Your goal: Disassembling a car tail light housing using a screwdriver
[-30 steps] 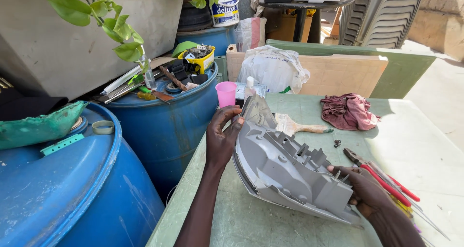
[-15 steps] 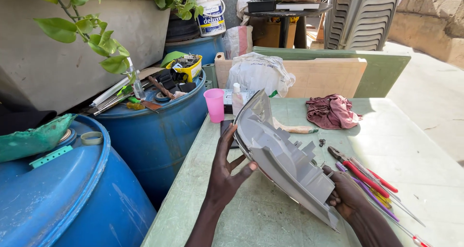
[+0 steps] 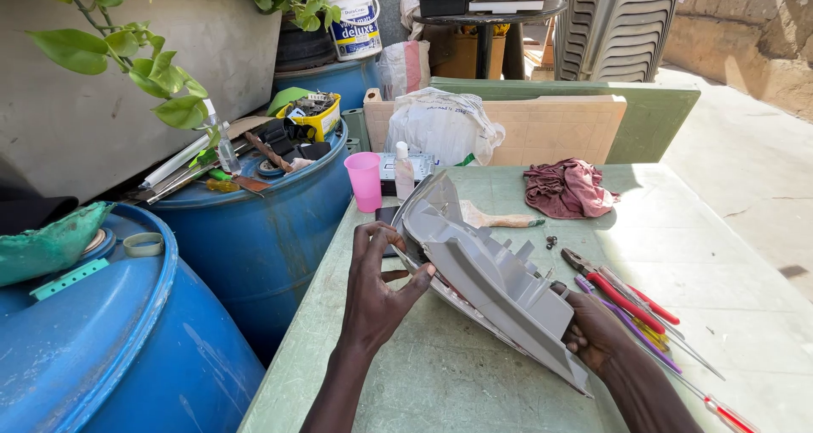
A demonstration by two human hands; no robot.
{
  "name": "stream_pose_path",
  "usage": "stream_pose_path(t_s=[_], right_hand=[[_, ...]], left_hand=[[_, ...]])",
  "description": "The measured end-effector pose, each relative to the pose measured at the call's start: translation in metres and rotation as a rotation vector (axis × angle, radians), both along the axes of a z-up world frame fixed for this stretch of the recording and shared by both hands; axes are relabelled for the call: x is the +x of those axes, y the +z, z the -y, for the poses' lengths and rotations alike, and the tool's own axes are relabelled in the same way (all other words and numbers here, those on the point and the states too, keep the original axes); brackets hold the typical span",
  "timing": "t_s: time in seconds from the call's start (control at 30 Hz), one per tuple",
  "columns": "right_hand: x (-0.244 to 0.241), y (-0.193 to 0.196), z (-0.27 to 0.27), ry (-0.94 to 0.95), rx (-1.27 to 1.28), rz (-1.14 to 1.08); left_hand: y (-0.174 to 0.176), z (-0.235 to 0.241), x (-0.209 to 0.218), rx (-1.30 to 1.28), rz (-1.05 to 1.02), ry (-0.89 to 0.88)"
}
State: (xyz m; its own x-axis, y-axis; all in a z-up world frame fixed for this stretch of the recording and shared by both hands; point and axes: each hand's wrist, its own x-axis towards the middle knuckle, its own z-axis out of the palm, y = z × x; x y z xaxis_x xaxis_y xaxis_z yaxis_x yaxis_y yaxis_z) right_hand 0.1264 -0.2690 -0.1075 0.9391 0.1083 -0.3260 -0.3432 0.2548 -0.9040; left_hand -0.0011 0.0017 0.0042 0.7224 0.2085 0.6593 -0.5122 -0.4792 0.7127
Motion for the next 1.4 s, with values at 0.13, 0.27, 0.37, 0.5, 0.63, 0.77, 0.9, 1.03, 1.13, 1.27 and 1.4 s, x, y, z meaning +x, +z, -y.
stream_pose_path(t_s=[0.13,0.27,0.37,0.5,0.63,0.77,0.9,1.03,1.13,1.27,1.4], right_hand=[[0.013,-0.018,0.004,0.002,0.006,-0.042],[0.007,-0.016,0.001,0.168,0.114,0.013],[0.000,-0.007,-0.004,0.180,0.116,0.055],[-0.021,0.016,-0.016,0.055,0.014,0.142],[-0.041,0.039,-0.027,-0.014,-0.063,0.268],[-0.069,0.051,-0.052,-0.117,-0.199,0.378],[-0.096,0.058,-0.076,-0.162,-0.364,0.462],[-0.109,0.063,-0.087,-0.157,-0.365,0.414],[-0.113,0.063,-0.091,-0.181,-0.392,0.417],[-0.114,0.059,-0.094,-0.192,-0.423,0.436],[-0.114,0.052,-0.095,-0.219,-0.429,0.483]], left_hand=[[0.005,0.001,0.000,-0.011,-0.003,-0.003],[0.007,0.002,0.004,-0.066,-0.018,-0.064],[0.010,0.006,0.006,-0.080,0.001,-0.002],[0.004,0.008,0.014,-0.016,0.137,0.116],[-0.018,-0.008,0.024,-0.234,0.042,-0.026],[-0.051,-0.035,0.049,-0.403,0.106,-0.112],[-0.062,-0.050,0.060,-0.580,0.075,-0.163],[-0.072,-0.060,0.063,-0.489,0.093,-0.121],[-0.082,-0.065,0.066,-0.471,0.108,-0.121],[-0.082,-0.064,0.064,-0.445,0.085,-0.106],[-0.079,-0.061,0.058,-0.305,0.104,-0.106]])
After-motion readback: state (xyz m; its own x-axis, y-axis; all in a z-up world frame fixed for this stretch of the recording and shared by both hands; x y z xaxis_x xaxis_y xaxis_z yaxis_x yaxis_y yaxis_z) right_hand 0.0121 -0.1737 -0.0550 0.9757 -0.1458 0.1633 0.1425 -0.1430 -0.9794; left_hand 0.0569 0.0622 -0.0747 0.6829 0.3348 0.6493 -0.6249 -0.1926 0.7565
